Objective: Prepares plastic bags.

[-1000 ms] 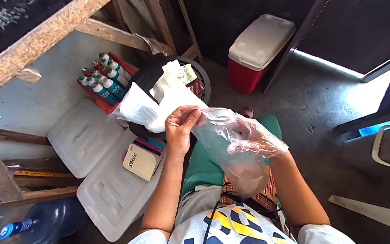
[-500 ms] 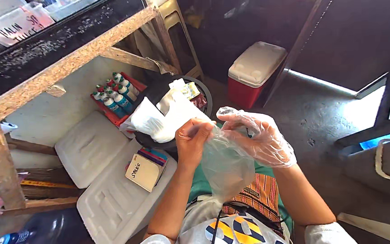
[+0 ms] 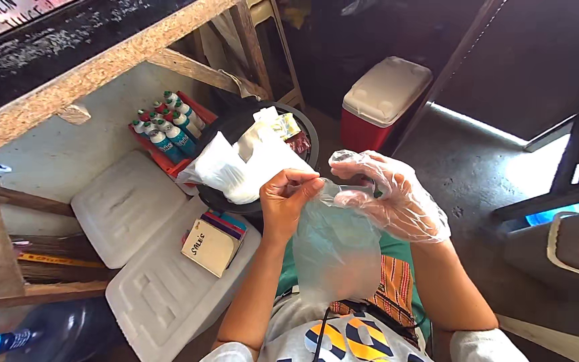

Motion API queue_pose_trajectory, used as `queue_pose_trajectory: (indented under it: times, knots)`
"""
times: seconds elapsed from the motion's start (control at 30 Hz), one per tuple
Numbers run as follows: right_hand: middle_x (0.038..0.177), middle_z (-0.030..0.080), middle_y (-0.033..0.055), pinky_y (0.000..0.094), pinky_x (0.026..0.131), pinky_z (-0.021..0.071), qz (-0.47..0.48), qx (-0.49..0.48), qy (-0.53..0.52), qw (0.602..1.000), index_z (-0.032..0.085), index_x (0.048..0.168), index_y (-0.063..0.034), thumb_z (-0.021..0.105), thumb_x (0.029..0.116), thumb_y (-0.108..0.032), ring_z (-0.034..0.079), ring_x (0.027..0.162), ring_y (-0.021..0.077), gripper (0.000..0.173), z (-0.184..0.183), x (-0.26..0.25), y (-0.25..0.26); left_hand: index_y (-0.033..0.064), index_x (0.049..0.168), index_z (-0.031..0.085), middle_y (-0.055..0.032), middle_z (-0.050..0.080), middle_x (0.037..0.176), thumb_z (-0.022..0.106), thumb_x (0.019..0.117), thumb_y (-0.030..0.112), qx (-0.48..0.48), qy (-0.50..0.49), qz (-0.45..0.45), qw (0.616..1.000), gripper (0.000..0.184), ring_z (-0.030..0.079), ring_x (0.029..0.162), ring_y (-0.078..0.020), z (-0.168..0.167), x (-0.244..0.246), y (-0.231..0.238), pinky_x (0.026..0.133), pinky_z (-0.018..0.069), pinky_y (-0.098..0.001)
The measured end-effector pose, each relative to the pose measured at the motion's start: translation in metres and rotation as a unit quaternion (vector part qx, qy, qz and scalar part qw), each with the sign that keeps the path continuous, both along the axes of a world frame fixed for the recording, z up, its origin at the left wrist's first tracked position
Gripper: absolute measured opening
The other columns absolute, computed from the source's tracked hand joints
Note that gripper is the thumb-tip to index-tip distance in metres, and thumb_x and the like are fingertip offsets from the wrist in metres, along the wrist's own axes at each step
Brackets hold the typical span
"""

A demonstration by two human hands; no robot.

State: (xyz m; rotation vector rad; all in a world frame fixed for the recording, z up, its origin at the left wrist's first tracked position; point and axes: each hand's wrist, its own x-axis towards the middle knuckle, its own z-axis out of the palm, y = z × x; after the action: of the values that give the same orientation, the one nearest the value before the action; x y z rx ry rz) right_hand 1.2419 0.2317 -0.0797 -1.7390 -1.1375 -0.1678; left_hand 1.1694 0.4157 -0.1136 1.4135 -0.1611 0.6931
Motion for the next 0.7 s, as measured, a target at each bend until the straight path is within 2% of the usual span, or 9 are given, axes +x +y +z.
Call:
queue_pose_trajectory:
  times: [0.03, 0.1, 0.17, 0.27, 0.4, 0.47, 0.53, 0.6, 0.7]
  knots:
    - [0.108, 0.072, 0.0069, 0.0264, 0.088, 0.0542, 0.006, 0.001, 0.008, 1.000, 0.070, 0.124, -0.0020, 0.072, 0.0903, -0.029, 0.067, 0.098, 0.0090, 0.044, 0.003, -0.004, 0.005, 0.0162, 0.098, 0.076, 0.0104, 0.073, 0.091, 0.074, 0.0906, 0.005, -0.007, -0.003, 0.000, 1.000, 0.014, 0.068, 0.079, 0.0013, 0.001, 0.000, -0.001, 0.072, 0.0589, -0.0164]
    - [0.099, 0.072, 0.0056, 0.0201, 0.081, 0.0552, 0.027, 0.031, 0.042, 0.998, 0.069, 0.124, 0.0021, 0.076, 0.0868, -0.017, 0.067, 0.088, 0.0053, 0.042, 0.001, -0.010, 0.016, 0.0183, 0.097, 0.077, 0.0120, 0.073, 0.092, 0.073, 0.0928, 0.009, -0.011, -0.012, 0.007, 1.000, 0.011, 0.067, 0.080, 0.0031, 0.002, -0.001, -0.003, 0.073, 0.0577, -0.0151]
    - [0.088, 0.070, 0.0042, 0.0149, 0.071, 0.0531, 0.050, 0.088, 0.081, 0.992, 0.072, 0.112, 0.0045, 0.071, 0.0857, -0.004, 0.063, 0.077, 0.0014, 0.027, -0.008, -0.011, 0.027, 0.0199, 0.094, 0.075, 0.0145, 0.073, 0.088, 0.071, 0.0947, 0.011, -0.003, -0.014, 0.036, 0.999, 0.010, 0.066, 0.077, 0.0058, 0.003, -0.001, -0.005, 0.071, 0.0559, -0.0131]
    - [0.087, 0.066, 0.0004, 0.0135, 0.072, 0.0527, 0.095, 0.109, 0.129, 0.981, 0.072, 0.093, -0.0002, 0.064, 0.0907, -0.003, 0.061, 0.080, -0.0007, 0.009, -0.019, -0.007, 0.031, 0.0203, 0.091, 0.073, 0.0165, 0.070, 0.082, 0.066, 0.0973, 0.010, 0.013, 0.002, 0.075, 0.997, 0.014, 0.062, 0.070, 0.0082, 0.004, -0.003, -0.003, 0.065, 0.0531, -0.0103]
    - [0.101, 0.064, -0.0068, 0.0170, 0.080, 0.0536, 0.178, 0.125, 0.188, 0.958, 0.065, 0.101, -0.0110, 0.057, 0.1006, -0.017, 0.061, 0.094, -0.0014, 0.010, -0.028, 0.000, 0.034, 0.0218, 0.082, 0.069, 0.0183, 0.068, 0.076, 0.059, 0.1017, 0.013, 0.007, -0.004, 0.088, 0.996, 0.023, 0.060, 0.066, 0.0102, -0.003, -0.002, -0.002, 0.061, 0.0502, -0.0092]
    - [0.101, 0.067, -0.0094, 0.0178, 0.080, 0.0544, 0.149, 0.128, 0.188, 0.962, 0.064, 0.106, -0.0135, 0.053, 0.1021, -0.019, 0.063, 0.093, -0.0022, 0.013, -0.032, -0.003, 0.039, 0.0219, 0.079, 0.065, 0.0180, 0.065, 0.072, 0.060, 0.1017, 0.016, -0.002, -0.034, 0.092, 0.995, 0.024, 0.058, 0.063, 0.0101, -0.009, 0.003, 0.000, 0.059, 0.0485, -0.0093]
    - [0.095, 0.067, -0.0130, 0.0157, 0.072, 0.0537, 0.098, 0.148, 0.200, 0.964, 0.063, 0.107, -0.0182, 0.050, 0.1039, -0.021, 0.063, 0.084, -0.0039, 0.014, -0.035, -0.009, 0.044, 0.0191, 0.079, 0.063, 0.0165, 0.061, 0.068, 0.066, 0.0971, 0.016, 0.009, -0.049, 0.070, 0.996, 0.019, 0.054, 0.059, 0.0093, -0.015, 0.004, 0.005, 0.056, 0.0469, -0.0098]
    - [0.085, 0.066, -0.0150, 0.0148, 0.064, 0.0537, 0.079, 0.185, 0.237, 0.951, 0.062, 0.106, -0.0223, 0.049, 0.1052, -0.021, 0.061, 0.070, -0.0043, 0.013, -0.033, -0.014, 0.048, 0.0090, 0.080, 0.065, 0.0116, 0.062, 0.069, 0.070, 0.0918, 0.008, 0.044, -0.031, 0.005, 0.999, 0.013, 0.055, 0.061, 0.0080, -0.020, 0.000, 0.014, 0.059, 0.0486, -0.0117]
    - [0.070, 0.060, -0.0167, 0.0127, 0.050, 0.0498, 0.119, 0.184, 0.287, 0.932, 0.060, 0.107, -0.0238, 0.052, 0.1047, -0.022, 0.054, 0.052, -0.0059, 0.009, -0.029, -0.019, 0.054, -0.0017, 0.077, 0.063, 0.0072, 0.055, 0.066, 0.058, 0.0989, 0.007, 0.118, 0.000, -0.045, 0.992, 0.024, 0.049, 0.062, 0.0096, -0.029, -0.006, 0.021, 0.060, 0.0431, -0.0091]
